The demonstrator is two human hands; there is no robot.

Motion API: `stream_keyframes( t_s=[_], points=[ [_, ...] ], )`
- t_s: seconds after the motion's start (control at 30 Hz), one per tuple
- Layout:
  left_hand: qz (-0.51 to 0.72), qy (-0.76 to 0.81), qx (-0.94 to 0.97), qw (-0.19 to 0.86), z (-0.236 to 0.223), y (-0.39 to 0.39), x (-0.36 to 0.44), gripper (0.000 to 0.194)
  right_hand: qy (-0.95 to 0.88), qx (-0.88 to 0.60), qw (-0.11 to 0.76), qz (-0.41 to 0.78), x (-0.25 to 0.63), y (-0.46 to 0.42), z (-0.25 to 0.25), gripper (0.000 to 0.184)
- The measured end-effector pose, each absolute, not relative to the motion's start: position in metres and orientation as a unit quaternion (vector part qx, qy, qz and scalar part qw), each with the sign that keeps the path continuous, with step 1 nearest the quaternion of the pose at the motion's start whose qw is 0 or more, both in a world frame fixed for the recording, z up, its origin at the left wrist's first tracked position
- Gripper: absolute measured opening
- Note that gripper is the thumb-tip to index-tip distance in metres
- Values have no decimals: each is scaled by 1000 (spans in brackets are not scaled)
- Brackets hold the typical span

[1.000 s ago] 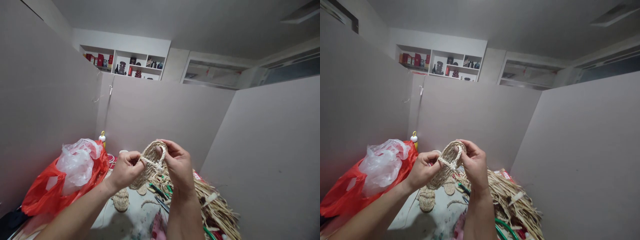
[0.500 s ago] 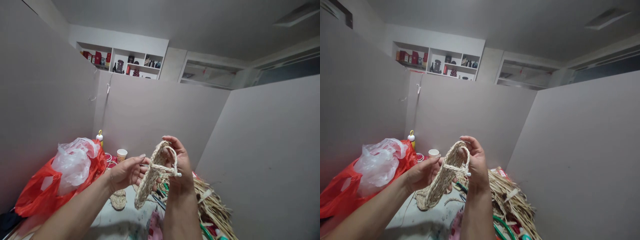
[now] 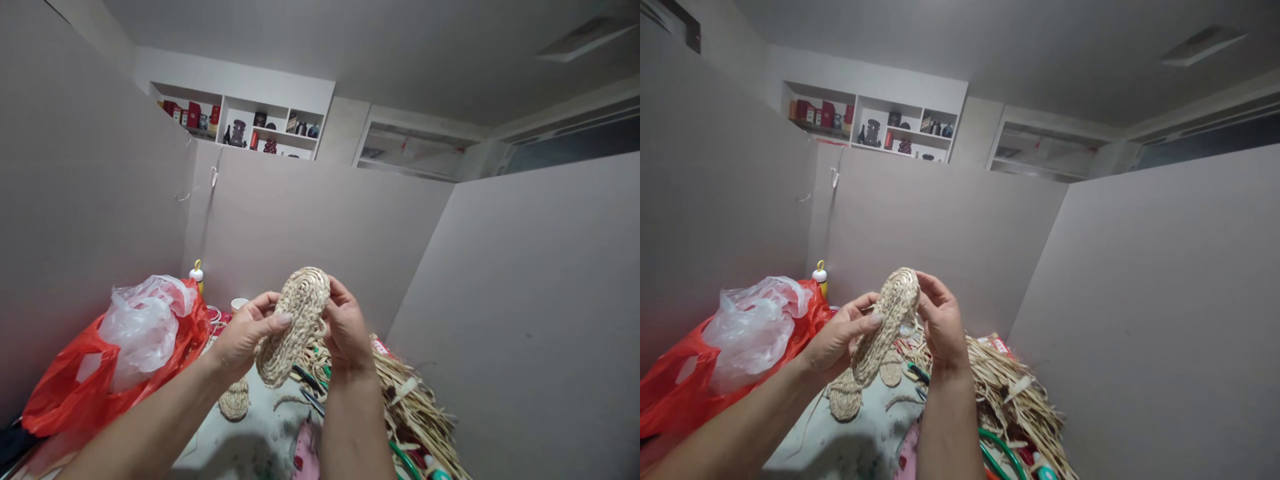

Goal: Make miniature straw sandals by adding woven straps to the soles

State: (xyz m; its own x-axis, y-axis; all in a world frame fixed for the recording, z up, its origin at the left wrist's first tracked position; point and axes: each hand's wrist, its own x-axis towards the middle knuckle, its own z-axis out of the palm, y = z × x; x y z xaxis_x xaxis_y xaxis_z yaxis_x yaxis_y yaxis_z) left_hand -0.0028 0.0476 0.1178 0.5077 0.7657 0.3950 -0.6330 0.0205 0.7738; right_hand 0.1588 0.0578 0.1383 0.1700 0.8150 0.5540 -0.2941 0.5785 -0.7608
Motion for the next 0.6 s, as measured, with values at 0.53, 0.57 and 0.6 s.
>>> stream_keyframes(
  t_s=[0.53, 0.57, 0.6],
  points=[
    [644, 162, 490, 564, 121, 56, -10, 19, -579, -309, 684, 320, 153, 40, 145, 17],
    [643, 162, 492, 564, 121, 56, -10, 19, -574, -312, 685, 322, 153, 40, 145, 17],
    [642, 161, 494, 564, 121, 56, -10, 19, -568, -314, 688, 325, 153, 41, 145, 18]
  ],
)
